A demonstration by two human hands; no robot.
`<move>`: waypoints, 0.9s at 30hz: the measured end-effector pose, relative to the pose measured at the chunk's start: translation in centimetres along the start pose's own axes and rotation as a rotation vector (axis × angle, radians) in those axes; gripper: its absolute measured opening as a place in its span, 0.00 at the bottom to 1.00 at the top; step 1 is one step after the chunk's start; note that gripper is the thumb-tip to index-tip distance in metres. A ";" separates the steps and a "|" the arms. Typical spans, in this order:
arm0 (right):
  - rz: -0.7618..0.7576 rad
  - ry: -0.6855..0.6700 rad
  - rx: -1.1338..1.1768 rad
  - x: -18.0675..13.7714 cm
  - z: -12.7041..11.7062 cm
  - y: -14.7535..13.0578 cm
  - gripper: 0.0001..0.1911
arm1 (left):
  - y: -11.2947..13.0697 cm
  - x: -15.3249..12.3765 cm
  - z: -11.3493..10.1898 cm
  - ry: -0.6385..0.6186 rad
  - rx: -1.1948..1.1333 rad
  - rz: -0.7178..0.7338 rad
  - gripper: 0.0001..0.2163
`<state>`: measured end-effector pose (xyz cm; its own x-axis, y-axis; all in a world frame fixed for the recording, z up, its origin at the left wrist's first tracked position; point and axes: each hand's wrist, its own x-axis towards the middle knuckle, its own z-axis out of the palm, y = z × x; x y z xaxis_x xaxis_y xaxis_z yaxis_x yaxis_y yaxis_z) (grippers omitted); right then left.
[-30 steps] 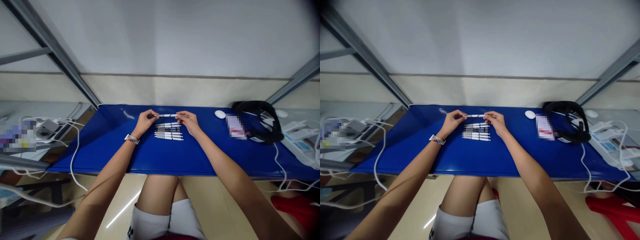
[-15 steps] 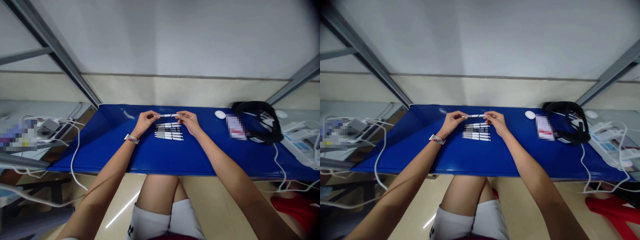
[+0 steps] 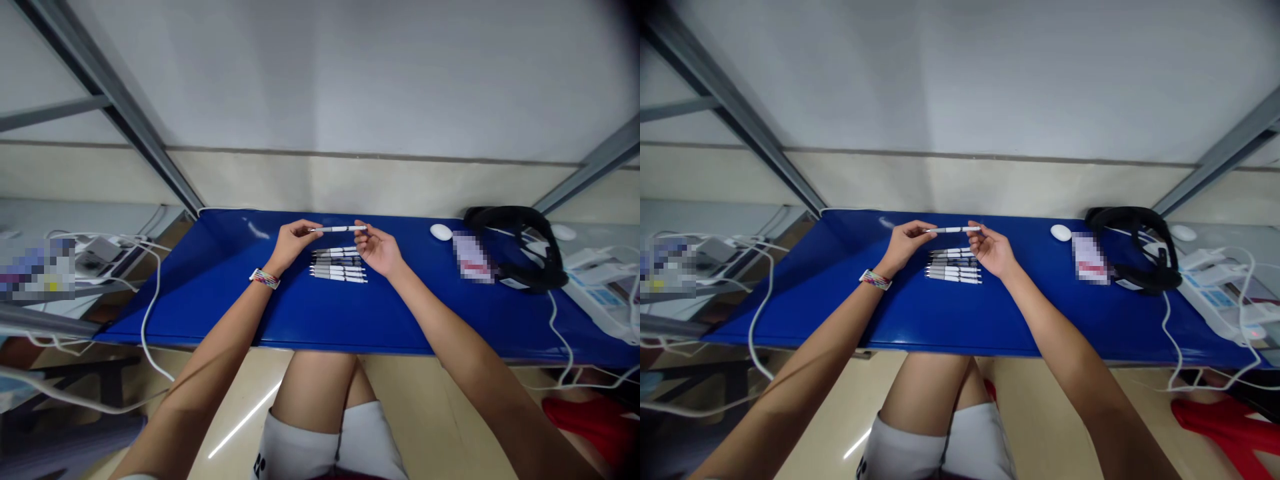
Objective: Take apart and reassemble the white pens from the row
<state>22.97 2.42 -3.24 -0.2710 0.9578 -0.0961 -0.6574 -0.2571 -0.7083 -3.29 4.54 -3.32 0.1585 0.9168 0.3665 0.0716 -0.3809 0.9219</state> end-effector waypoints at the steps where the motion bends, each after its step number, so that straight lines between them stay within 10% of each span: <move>1: -0.011 -0.001 -0.005 0.0 0.0 0.0 0.13 | 0.0 0.0 0.0 0.000 0.004 -0.001 0.15; 27: -0.090 0.017 -0.076 -0.2 0.4 0.5 0.15 | 0.0 0.1 0.1 0.022 -0.015 -0.011 0.14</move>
<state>22.40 2.08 -3.24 -0.2004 0.9788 -0.0411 -0.6230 -0.1597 -0.7657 -3.16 4.57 -3.31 0.1362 0.9233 0.3591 0.0583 -0.3694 0.9275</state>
